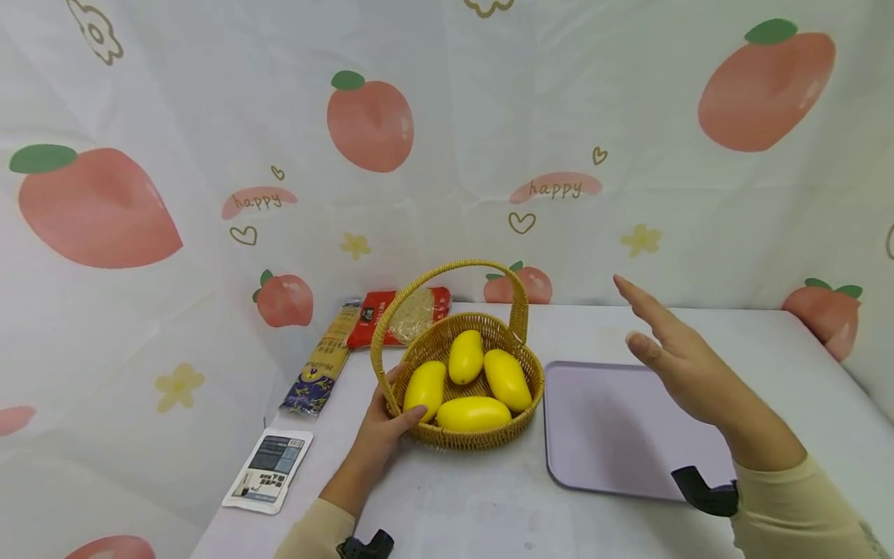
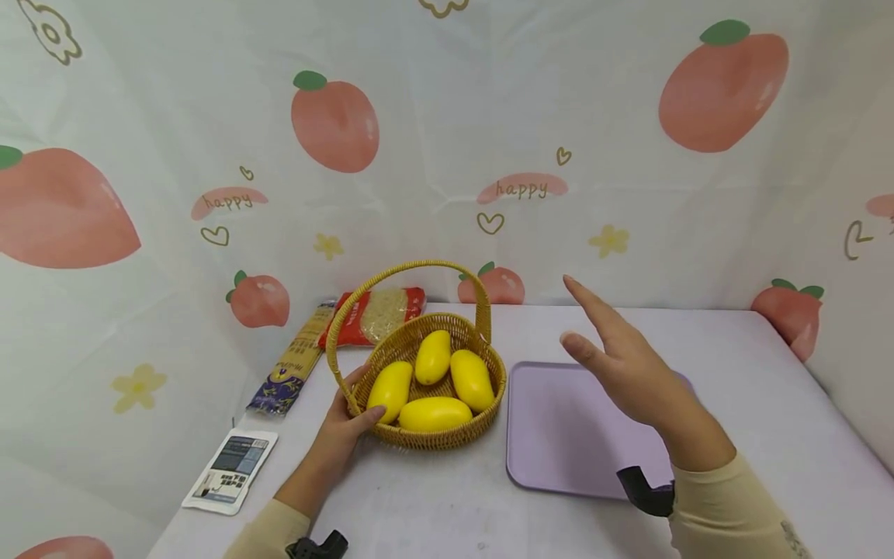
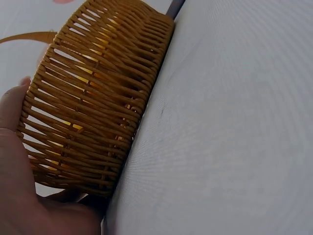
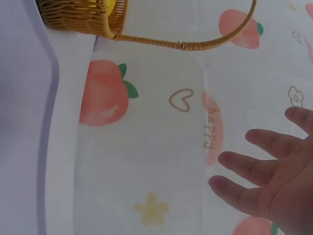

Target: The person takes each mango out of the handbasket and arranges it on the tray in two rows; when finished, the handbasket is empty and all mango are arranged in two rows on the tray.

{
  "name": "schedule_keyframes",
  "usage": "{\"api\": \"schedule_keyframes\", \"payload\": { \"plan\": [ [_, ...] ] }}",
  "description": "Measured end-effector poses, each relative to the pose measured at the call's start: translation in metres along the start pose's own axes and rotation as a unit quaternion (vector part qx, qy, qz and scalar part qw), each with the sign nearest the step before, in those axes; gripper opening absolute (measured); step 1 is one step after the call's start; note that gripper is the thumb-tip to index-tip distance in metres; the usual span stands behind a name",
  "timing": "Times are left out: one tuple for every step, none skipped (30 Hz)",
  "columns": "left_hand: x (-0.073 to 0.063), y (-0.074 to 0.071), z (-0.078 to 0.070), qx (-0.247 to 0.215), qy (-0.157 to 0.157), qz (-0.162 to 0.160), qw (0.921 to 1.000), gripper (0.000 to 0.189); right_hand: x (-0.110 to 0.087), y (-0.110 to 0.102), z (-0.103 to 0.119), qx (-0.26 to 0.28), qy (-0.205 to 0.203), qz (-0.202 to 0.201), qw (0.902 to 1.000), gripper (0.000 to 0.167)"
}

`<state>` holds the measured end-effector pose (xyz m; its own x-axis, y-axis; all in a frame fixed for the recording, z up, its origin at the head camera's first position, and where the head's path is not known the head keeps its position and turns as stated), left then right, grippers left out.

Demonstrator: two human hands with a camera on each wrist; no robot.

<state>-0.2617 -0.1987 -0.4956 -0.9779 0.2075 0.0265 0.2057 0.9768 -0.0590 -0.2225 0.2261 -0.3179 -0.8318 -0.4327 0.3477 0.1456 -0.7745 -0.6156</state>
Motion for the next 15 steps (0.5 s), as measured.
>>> {"api": "schedule_keyframes", "payload": {
  "plan": [
    [0.0,0.0,0.001,-0.001,-0.003,-0.001,1.0,0.083,0.002,0.001,0.001,-0.001,-0.002,0.001,1.0,0.067],
    [0.0,0.0,0.002,-0.003,-0.006,0.0,1.0,0.084,0.003,0.003,0.002,0.0,-0.003,0.002,1.0,0.067],
    [0.0,0.0,0.002,-0.003,-0.009,0.0,1.0,0.084,0.005,0.004,0.003,0.001,-0.003,0.003,1.0,0.067],
    [0.0,0.0,0.002,-0.004,-0.01,0.001,0.9999,0.085,0.007,0.006,0.004,0.003,-0.005,0.004,1.0,0.067],
    [0.0,0.0,0.002,-0.003,-0.01,0.003,0.9999,0.085,0.008,0.008,0.006,0.005,-0.006,0.006,1.0,0.068],
    [0.0,0.0,0.002,-0.003,-0.009,0.005,0.9999,0.086,0.01,0.01,0.008,0.009,-0.008,0.007,0.9999,0.068],
    [-0.001,0.0,0.002,-0.004,-0.01,0.006,0.9999,0.086,0.012,0.013,0.009,0.013,-0.01,0.009,0.9998,0.068],
    [-0.001,0.0,0.002,-0.005,-0.008,0.008,0.9999,0.087,0.013,0.015,0.011,0.018,-0.013,0.01,0.9997,0.067],
    [-0.001,0.0,0.001,-0.006,-0.006,0.01,0.9999,0.087,0.014,0.018,0.013,0.024,-0.017,0.012,0.9995,0.067],
    [-0.001,0.0,0.001,-0.006,-0.006,0.013,0.9999,0.087,0.016,0.021,0.015,0.03,-0.024,0.013,0.9992,0.067],
    [-0.001,0.0,0.001,-0.006,-0.004,0.015,0.9999,0.087,0.018,0.024,0.016,0.036,-0.03,0.015,0.9988,0.066],
    [-0.001,0.0,0.001,-0.008,-0.004,0.017,0.9998,0.087,0.02,0.028,0.017,0.044,-0.038,0.017,0.9982,0.066],
    [-0.001,0.0,0.001,-0.009,-0.005,0.018,0.9998,0.087,0.022,0.031,0.018,0.051,-0.047,0.02,0.9974,0.065],
    [-0.001,0.0,0.001,-0.009,-0.004,0.019,0.9998,0.087,0.023,0.035,0.019,0.061,-0.056,0.023,0.9963,0.064],
    [-0.001,0.0,0.001,-0.008,-0.005,0.021,0.9997,0.087,0.026,0.039,0.019,0.07,-0.063,0.027,0.9952,0.063]
  ]
}}
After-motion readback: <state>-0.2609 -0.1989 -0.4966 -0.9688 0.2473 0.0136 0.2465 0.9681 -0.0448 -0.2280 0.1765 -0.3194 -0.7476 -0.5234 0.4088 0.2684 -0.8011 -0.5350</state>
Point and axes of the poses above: each hand's wrist, its own x-axis towards the middle knuckle, its own y-axis out of the palm, z = x × y, the point moved 5 cm from there along x, towards the middle knuckle, and after that the axes turned 7 degrees about z, right-handed, at the moved point
